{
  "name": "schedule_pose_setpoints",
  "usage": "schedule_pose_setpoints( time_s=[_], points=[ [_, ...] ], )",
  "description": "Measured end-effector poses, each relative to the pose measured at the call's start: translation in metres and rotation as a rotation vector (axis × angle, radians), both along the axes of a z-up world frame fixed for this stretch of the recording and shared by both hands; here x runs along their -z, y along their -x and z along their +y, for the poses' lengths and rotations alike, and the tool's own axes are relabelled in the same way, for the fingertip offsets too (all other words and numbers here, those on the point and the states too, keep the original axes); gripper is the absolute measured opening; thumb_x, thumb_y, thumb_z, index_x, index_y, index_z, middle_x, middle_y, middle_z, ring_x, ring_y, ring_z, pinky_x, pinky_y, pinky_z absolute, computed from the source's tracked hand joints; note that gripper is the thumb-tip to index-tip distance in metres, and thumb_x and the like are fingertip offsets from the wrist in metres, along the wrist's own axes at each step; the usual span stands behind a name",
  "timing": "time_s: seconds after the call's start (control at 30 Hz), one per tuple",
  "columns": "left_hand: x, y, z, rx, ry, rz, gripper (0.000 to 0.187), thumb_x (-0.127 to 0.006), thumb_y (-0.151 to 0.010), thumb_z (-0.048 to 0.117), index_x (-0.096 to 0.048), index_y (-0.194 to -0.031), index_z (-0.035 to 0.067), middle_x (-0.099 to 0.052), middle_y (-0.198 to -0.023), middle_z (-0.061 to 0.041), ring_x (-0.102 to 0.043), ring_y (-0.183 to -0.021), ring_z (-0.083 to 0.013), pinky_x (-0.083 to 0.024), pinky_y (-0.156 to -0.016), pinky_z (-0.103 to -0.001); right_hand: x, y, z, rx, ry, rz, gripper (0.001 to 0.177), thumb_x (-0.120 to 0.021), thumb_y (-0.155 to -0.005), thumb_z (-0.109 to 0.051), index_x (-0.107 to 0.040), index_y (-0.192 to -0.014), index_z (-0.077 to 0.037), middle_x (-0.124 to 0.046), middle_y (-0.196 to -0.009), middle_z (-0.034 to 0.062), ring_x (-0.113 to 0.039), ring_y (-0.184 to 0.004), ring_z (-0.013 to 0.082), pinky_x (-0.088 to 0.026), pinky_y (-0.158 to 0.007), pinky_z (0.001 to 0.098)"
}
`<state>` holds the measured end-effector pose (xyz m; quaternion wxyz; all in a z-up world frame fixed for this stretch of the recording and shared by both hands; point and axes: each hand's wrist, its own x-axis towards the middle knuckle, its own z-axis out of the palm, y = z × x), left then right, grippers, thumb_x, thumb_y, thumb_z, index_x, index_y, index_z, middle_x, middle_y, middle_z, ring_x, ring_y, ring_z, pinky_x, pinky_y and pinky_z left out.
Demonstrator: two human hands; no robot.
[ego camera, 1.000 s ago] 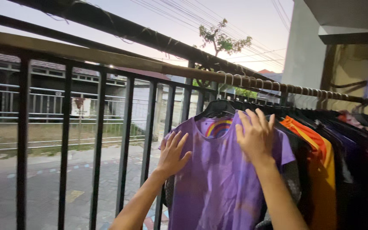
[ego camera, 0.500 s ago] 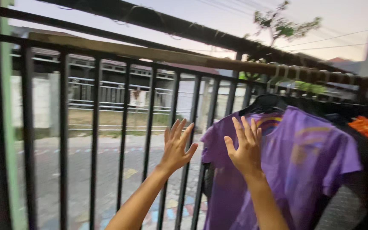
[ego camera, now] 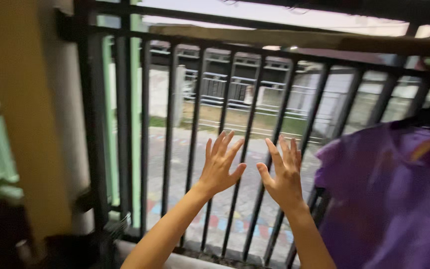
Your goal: The person takes wet clothes from a basin, places each item on a hanger, and hangs them on a balcony railing. The person handles a purple shirt, a pink shirt, a blue and white shirt, and a yellow patterned cloth, hanging each one individually.
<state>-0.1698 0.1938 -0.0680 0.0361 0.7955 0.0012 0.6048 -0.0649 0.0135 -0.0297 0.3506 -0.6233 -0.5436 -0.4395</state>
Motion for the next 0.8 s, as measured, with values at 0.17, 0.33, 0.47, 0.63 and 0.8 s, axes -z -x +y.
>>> schedule_pose_setpoints(
  time_s=[0.17, 0.33, 0.47, 0.63, 0.8],
  points=[
    [0.021, 0.034, 0.004, -0.122, 0.038, 0.027, 0.069, -0.074, -0.089, 0.036, -0.049, -0.150, 0.017, -0.036, -0.162, -0.019, -0.028, -0.153, -0.0415, -0.015, -0.119, -0.068, 0.024, 0.005, 0.030, -0.149, 0.040, 0.039, 0.062, -0.072, -0.089, -0.028, -0.054, -0.147, -0.016, -0.040, -0.159, 0.0214, -0.025, -0.152, 0.0483, -0.021, -0.121, 0.0620],
    [0.043, 0.069, -0.003, -0.255, 0.118, 0.077, 0.066, -0.072, -0.090, 0.035, -0.050, -0.150, 0.017, -0.035, -0.163, -0.018, -0.027, -0.154, -0.0416, -0.014, -0.121, -0.069, 0.048, 0.013, 0.053, -0.334, 0.090, 0.092, 0.060, -0.072, -0.091, -0.028, -0.054, -0.148, -0.016, -0.037, -0.163, 0.0190, -0.023, -0.154, 0.0480, -0.022, -0.121, 0.0631],
    [0.061, 0.098, -0.020, -0.374, 0.155, 0.100, 0.065, -0.071, -0.092, 0.036, -0.050, -0.150, 0.018, -0.034, -0.164, -0.017, -0.027, -0.155, -0.0415, -0.015, -0.121, -0.069, 0.067, 0.025, 0.065, -0.460, 0.171, 0.144, 0.062, -0.073, -0.091, -0.028, -0.054, -0.148, -0.016, -0.037, -0.163, 0.0168, -0.023, -0.154, 0.0470, -0.020, -0.122, 0.0647],
    [0.079, 0.144, -0.054, -0.557, 0.252, 0.135, 0.065, -0.070, -0.090, 0.037, -0.051, -0.149, 0.018, -0.035, -0.164, -0.017, -0.028, -0.154, -0.0410, -0.014, -0.121, -0.069, 0.086, 0.053, 0.069, -0.621, 0.246, 0.182, 0.063, -0.073, -0.091, -0.029, -0.052, -0.149, -0.015, -0.038, -0.163, 0.0181, -0.022, -0.154, 0.0468, -0.020, -0.121, 0.0637],
    [0.091, 0.188, -0.089, -0.707, 0.313, 0.149, 0.066, -0.070, -0.090, 0.037, -0.050, -0.150, 0.018, -0.035, -0.164, -0.016, -0.028, -0.154, -0.0405, -0.015, -0.121, -0.070, 0.098, 0.091, 0.064, -0.775, 0.303, 0.188, 0.062, -0.073, -0.091, -0.027, -0.052, -0.148, -0.015, -0.045, -0.158, 0.0190, -0.024, -0.155, 0.0468, -0.021, -0.124, 0.0606]
  ],
)
